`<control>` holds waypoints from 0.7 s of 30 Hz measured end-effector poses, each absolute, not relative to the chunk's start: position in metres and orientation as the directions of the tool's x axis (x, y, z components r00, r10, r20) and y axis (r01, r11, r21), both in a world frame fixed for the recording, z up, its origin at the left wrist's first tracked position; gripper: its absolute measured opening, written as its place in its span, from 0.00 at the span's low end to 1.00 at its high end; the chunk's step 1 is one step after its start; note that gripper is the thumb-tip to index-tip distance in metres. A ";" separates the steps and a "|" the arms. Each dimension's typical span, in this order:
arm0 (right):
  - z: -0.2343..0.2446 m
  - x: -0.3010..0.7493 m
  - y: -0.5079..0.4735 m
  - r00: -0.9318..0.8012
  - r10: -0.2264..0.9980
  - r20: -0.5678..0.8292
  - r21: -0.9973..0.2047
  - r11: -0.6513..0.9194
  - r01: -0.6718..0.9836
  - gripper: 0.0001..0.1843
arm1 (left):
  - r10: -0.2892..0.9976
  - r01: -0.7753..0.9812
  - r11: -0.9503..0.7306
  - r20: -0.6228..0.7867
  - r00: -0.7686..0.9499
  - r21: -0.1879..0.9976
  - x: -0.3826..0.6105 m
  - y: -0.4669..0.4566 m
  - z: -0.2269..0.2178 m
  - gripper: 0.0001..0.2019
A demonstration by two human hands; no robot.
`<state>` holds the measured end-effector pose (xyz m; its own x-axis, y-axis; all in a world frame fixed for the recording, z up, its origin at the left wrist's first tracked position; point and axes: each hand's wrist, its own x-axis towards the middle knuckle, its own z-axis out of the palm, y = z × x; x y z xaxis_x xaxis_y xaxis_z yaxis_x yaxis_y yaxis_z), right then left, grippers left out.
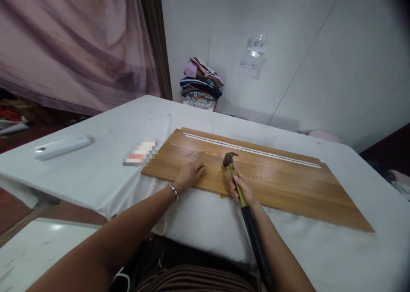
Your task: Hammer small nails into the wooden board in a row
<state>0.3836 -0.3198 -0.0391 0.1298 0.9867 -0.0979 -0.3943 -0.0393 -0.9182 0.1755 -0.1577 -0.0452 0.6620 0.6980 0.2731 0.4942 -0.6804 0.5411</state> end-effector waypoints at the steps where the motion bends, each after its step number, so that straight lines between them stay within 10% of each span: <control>1: -0.039 0.384 -0.320 0.133 0.986 -0.102 -0.918 -0.041 -0.394 0.27 | 0.699 0.495 -0.679 0.271 0.662 0.543 0.175 -0.158 -0.045 0.11; 21: -0.041 0.382 -0.322 0.176 0.976 -0.131 -0.915 -0.051 -0.399 0.29 | 0.679 0.479 -0.697 0.275 0.681 0.534 0.175 -0.159 -0.046 0.10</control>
